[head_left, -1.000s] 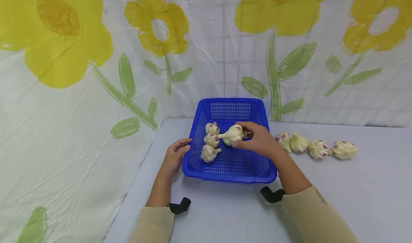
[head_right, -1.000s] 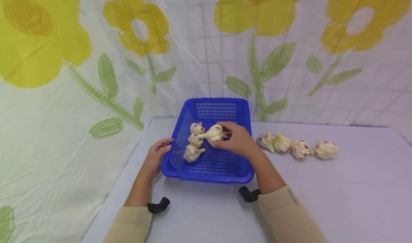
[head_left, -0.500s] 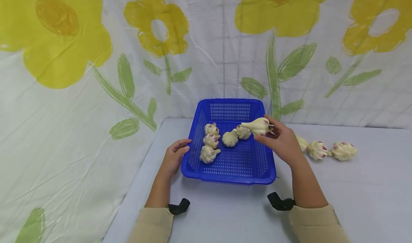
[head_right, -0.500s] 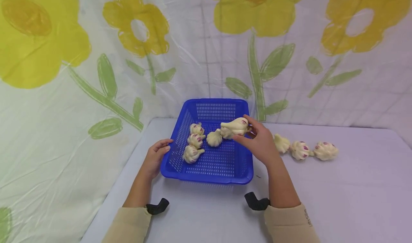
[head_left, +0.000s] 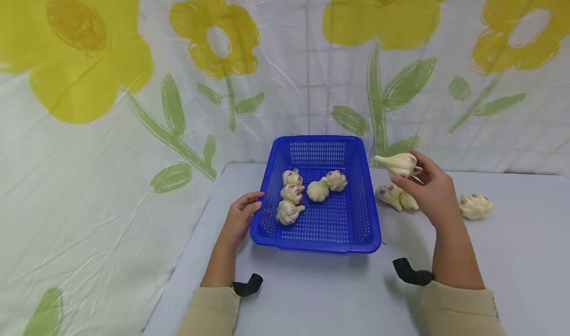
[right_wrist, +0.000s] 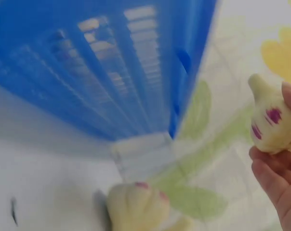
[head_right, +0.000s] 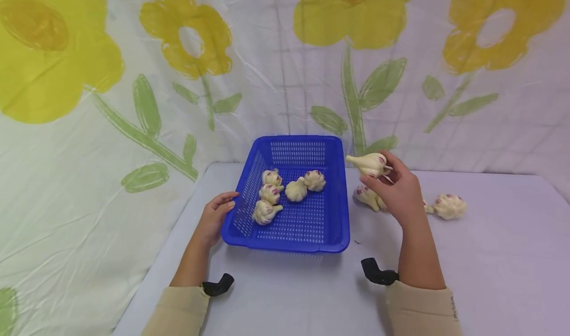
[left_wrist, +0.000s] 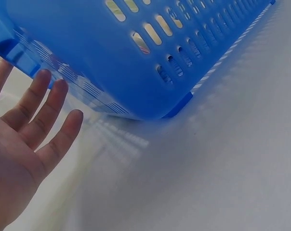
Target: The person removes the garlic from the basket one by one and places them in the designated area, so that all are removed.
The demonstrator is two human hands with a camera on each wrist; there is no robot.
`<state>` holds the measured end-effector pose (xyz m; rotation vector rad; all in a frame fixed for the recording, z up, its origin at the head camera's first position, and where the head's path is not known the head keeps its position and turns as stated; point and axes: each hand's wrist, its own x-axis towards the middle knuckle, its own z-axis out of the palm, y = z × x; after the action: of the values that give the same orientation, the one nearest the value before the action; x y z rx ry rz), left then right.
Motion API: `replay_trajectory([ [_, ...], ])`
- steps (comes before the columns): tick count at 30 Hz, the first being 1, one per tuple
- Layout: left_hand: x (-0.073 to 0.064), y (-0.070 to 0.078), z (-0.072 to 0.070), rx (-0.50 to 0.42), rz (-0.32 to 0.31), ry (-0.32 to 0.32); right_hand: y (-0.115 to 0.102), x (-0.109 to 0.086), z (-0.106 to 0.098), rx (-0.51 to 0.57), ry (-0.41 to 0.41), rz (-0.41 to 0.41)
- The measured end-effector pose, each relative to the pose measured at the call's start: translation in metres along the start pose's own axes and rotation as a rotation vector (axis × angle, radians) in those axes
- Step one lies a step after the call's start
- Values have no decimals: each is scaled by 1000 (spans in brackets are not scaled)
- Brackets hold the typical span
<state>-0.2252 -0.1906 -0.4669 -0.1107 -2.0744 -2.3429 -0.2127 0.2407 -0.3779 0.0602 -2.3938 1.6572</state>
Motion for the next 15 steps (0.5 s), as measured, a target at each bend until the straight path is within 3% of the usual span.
replay_trajectory([
  [7, 0, 0, 0, -29, 8, -5, 10, -1, -29, 67, 143, 94],
  [11, 1, -2, 0, -40, 6, -5, 20, -1, -40, 179, 286, 149],
  [15, 2, -2, -1, -47, 5, -15, 31, -2, -49, 214, 444, 212],
])
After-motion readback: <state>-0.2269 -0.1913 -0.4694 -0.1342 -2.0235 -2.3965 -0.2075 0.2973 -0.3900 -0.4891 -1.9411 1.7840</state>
